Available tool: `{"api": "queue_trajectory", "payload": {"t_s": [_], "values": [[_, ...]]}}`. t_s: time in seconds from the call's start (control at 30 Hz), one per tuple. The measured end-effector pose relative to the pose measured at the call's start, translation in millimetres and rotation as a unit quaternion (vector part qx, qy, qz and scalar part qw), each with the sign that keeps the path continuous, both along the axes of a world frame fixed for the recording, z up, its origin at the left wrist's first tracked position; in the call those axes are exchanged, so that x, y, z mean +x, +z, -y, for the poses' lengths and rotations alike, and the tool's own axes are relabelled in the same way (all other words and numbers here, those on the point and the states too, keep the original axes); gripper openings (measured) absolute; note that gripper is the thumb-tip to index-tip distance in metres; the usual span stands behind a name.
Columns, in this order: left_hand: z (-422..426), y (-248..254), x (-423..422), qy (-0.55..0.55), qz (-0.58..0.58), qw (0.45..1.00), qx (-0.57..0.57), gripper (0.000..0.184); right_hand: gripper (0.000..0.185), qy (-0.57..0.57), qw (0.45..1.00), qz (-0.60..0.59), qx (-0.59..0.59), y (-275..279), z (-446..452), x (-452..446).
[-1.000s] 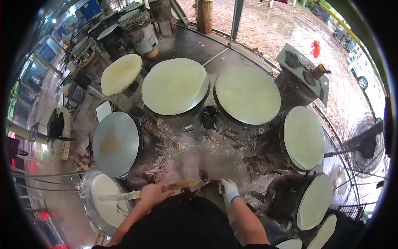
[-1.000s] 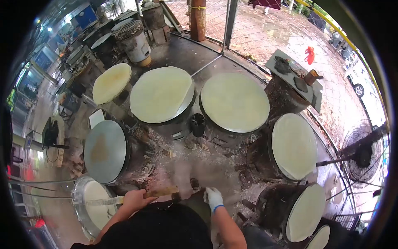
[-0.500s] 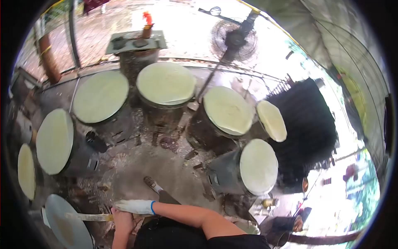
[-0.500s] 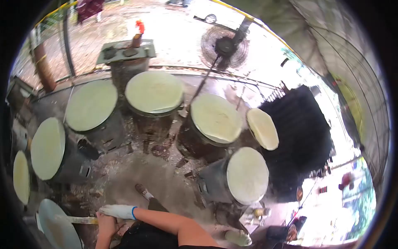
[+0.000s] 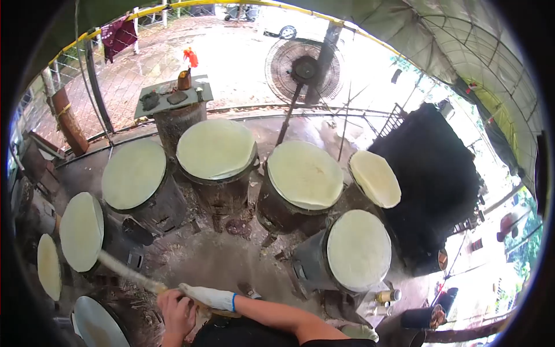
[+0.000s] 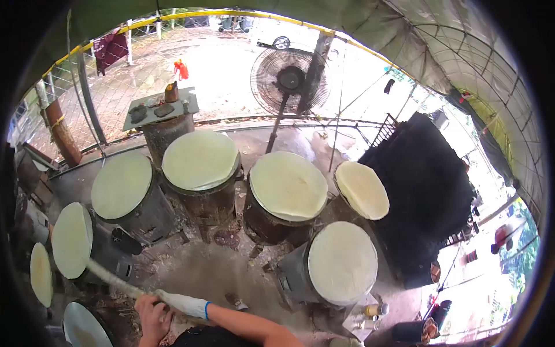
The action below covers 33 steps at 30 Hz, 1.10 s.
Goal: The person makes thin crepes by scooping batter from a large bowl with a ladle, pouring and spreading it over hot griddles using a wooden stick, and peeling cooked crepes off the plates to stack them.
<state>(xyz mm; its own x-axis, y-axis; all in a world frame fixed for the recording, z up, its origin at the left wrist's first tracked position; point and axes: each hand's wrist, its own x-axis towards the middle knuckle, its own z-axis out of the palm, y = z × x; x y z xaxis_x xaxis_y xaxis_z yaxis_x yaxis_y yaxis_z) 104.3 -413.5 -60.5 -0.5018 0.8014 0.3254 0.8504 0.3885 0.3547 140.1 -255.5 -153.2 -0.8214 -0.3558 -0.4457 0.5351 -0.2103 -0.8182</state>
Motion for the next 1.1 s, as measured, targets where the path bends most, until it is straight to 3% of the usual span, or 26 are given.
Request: {"api": "queue_trajectory", "payload": {"t_s": [0.07, 0.1, 0.13, 0.2, 0.23, 0.3, 0.4, 0.43, 0.53, 0.57, 0.7, 0.73, 0.77, 0.8, 0.83, 0.87, 0.9, 0.93, 1.0, 1.1], "values": [[-6, 6, 6, 0.104, -0.012, 0.993, 0.060, 0.032, 0.039, -0.043, 0.995, -0.062, 0.070, 48, -33, 6], [-7, 7, 8, 0.165, -0.021, 0.982, 0.090, 0.033, 0.040, -0.067, 0.991, -0.086, 0.078, 20, -37, 1], [-10, 6, 10, 0.243, 0.060, 0.962, 0.110, 0.037, 0.041, -0.090, 0.986, -0.111, 0.087, -8, -40, -5], [-20, -7, 13, 0.384, 0.218, 0.883, 0.159, 0.046, 0.040, -0.062, 0.994, 0.057, 0.066, 55, -76, -12], [-17, -19, 14, 0.418, 0.391, 0.792, 0.213, 0.050, 0.037, -0.092, 0.993, 0.069, 0.005, 65, -81, -16], [-10, -46, 19, 0.414, 0.687, 0.519, 0.297, 0.057, 0.036, -0.105, 0.993, 0.048, 0.009, 65, -81, -31], [-36, -59, 36, 0.372, 0.686, 0.586, 0.219, 0.060, 0.033, -0.158, 0.986, 0.027, -0.053, 60, -68, -52], [-43, -66, 37, 0.315, 0.686, 0.607, 0.248, 0.060, 0.032, -0.179, 0.980, 0.022, -0.085, 58, -60, -54], [-75, -52, 32, 0.312, 0.710, 0.554, 0.302, 0.058, 0.033, -0.163, 0.980, 0.029, -0.108, 61, -47, -51], [-89, -50, 29, 0.297, 0.685, 0.591, 0.308, 0.025, 0.032, -0.127, 0.986, -0.004, -0.109, 56, -51, -50], [-98, -40, 24, 0.363, 0.698, 0.569, 0.240, 0.012, 0.025, -0.225, 0.913, 0.005, -0.339, -12, -108, -39], [-99, -41, 21, 0.369, 0.693, 0.572, 0.237, 0.013, 0.030, -0.258, 0.948, 0.055, -0.179, -25, -150, -38], [-99, -43, 18, 0.377, 0.687, 0.575, 0.236, 0.014, 0.027, -0.396, 0.852, 0.005, -0.343, -53, -191, -9], [-99, -44, 16, 0.384, 0.680, 0.578, 0.237, 0.015, 0.026, -0.409, 0.909, -0.079, -0.030, -100, -231, 18], [-100, -45, 15, 0.400, 0.666, 0.584, 0.236, 0.015, 0.025, -0.535, 0.833, -0.049, -0.132, -111, -266, 45], [-99, -45, 13, 0.396, 0.662, 0.589, 0.240, 0.014, 0.026, -0.656, 0.716, -0.050, -0.235, -120, -301, 72], [-97, -44, 12, 0.393, 0.659, 0.594, 0.243, 0.013, 0.029, -0.746, 0.591, -0.073, -0.297, -129, -336, 100], [-96, -42, 10, 0.390, 0.655, 0.598, 0.247, 0.013, 0.037, -0.800, 0.521, -0.068, -0.290, -124, -364, 109], [-96, -37, 6, 0.390, 0.661, 0.590, 0.251, 0.011, 0.047, -0.842, 0.456, -0.039, -0.285, -123, -401, 131], [-90, -40, 1, 0.400, 0.653, 0.589, 0.259, 0.011, 0.048, -0.839, 0.453, -0.029, -0.301, -124, -421, 135]]}}
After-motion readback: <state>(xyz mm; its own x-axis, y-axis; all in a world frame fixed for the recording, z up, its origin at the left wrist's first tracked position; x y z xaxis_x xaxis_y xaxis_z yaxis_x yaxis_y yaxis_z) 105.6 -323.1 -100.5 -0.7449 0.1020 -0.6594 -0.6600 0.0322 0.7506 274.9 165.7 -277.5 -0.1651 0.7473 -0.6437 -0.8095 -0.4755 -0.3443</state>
